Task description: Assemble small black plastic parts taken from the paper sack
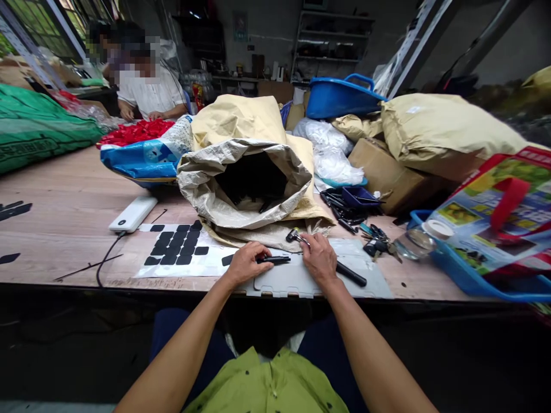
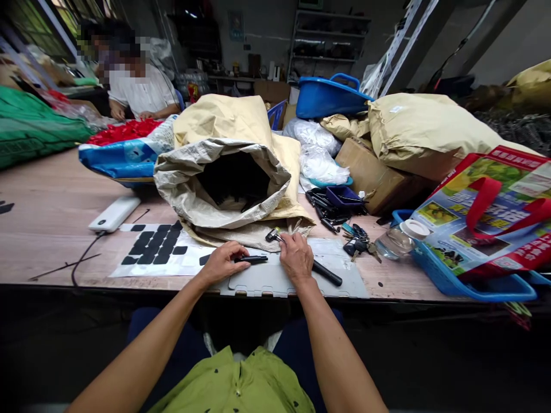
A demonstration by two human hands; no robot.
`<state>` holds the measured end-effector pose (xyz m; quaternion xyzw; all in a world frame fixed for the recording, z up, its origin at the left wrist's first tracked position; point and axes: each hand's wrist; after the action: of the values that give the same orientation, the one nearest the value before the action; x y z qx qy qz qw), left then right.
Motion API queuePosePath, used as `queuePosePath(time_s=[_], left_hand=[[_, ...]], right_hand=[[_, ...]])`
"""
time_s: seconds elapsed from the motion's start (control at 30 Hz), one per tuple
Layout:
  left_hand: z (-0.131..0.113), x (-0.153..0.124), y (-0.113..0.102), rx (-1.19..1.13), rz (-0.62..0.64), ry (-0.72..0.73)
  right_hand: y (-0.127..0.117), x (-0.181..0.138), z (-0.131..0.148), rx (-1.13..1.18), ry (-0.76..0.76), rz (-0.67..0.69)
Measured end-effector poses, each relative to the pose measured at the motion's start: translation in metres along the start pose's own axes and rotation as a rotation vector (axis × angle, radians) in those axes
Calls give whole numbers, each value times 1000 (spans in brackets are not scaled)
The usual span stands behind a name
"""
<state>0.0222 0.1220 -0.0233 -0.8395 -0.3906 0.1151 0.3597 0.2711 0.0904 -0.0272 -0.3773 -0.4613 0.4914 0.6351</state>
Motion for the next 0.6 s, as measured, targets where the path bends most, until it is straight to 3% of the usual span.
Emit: queuePosePath(time_s=[0.13,0.27,0.43,0.6], left_hand=[[4,1,0,-55,-5,-16],[1,1,-1,-61,-10,-7],[1,-1,-2,-83,-19,17],[1,-1,-1,-113,-24,11]], right_hand=[[-19,-9,14,45,-32,-21],[-33,-34,42,255,-131,-57],[-31,-61,66,306,-201,71],[-23,-68,73,305,-182,-13]])
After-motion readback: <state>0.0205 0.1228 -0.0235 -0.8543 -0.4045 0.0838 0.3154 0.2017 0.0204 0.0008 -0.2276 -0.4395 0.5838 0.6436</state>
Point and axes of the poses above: each hand's wrist, its own x-axis towards the middle knuckle, its own y-axis out of the palm, z = x × y, and after that the axes turned 13 degrees about z, right-handed
